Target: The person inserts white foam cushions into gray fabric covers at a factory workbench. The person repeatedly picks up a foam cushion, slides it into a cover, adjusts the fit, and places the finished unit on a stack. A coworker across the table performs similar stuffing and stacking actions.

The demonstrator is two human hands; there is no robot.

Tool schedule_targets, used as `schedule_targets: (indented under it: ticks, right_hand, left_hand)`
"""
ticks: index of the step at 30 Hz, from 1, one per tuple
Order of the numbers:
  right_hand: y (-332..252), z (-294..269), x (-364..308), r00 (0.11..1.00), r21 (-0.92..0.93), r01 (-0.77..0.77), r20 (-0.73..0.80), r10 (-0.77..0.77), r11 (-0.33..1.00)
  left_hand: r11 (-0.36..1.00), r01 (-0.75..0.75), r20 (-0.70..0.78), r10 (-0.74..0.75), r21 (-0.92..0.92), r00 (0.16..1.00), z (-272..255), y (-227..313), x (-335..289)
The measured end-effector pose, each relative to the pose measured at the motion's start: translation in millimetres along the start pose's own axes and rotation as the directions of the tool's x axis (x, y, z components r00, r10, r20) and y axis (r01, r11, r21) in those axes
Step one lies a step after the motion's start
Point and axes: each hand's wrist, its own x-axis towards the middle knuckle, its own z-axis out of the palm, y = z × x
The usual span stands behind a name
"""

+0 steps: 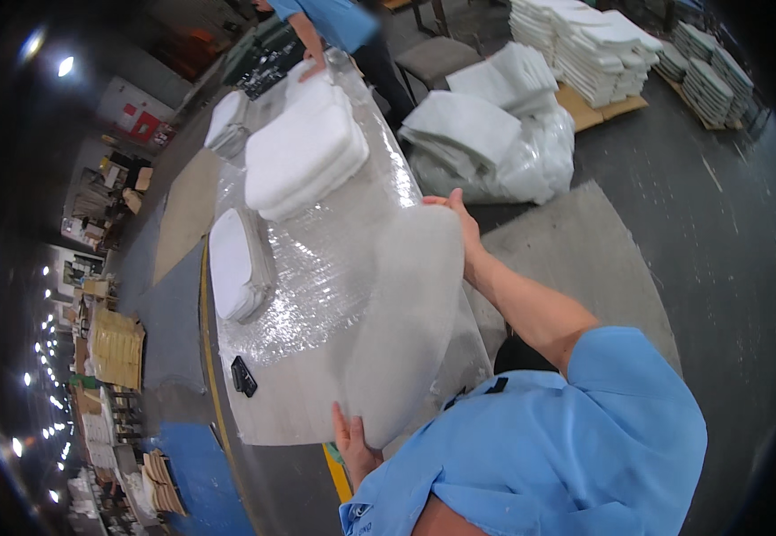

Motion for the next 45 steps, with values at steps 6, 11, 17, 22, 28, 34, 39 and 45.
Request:
schedule_targets:
  ticks: [6,11,17,22,28,34,39,45]
  right_hand:
    - [38,17,-101,0.977,0.104,0.003,0.213,-0.025,0.995]
    - [18,7,-87,0.98,0.19,-0.14,0.165,0.108,0.972]
    - [-9,74,-119,0.836,0.289,-0.238,0.547,0.044,0.927]
    - [12,67,-99,0.971,0.037,-0.052,0.237,0.041,0.998]
    - [-41,92,-100,0.807,-0.477,0.382,0.59,-0.034,0.792]
    - [-22,125,-145,0.27,-0.298,0.955,0.875,0.401,0.007]
    - [58,92,-160,0.094,-0.122,0.992,0.652,0.752,-0.018]
    - [116,54,-141,-0.091,-0.433,0.855,0.419,0.903,0.287]
  left_hand:
    - [0.889,-0.419,-0.244,0.371,-0.184,0.896,35,48,18]
    - [0.913,-0.374,-0.211,0.339,-0.163,0.917,40,24,9]
    - [0.766,-0.642,-0.326,0.604,-0.011,0.727,89,51,-9]
    - [0.717,-0.673,-0.141,0.696,0.183,0.704,67,4,-11]
    - [0.936,-0.305,-0.134,0.33,0.176,0.935,1,-15,10]
    - [0.884,0.313,0.468,-0.126,-0.347,0.875,-58,-4,70]
    - [0.857,0.461,0.538,-0.508,0.233,0.673,-55,-47,111]
    - [0.689,0.1,0.377,-0.506,0.718,0.776,-18,-86,116]
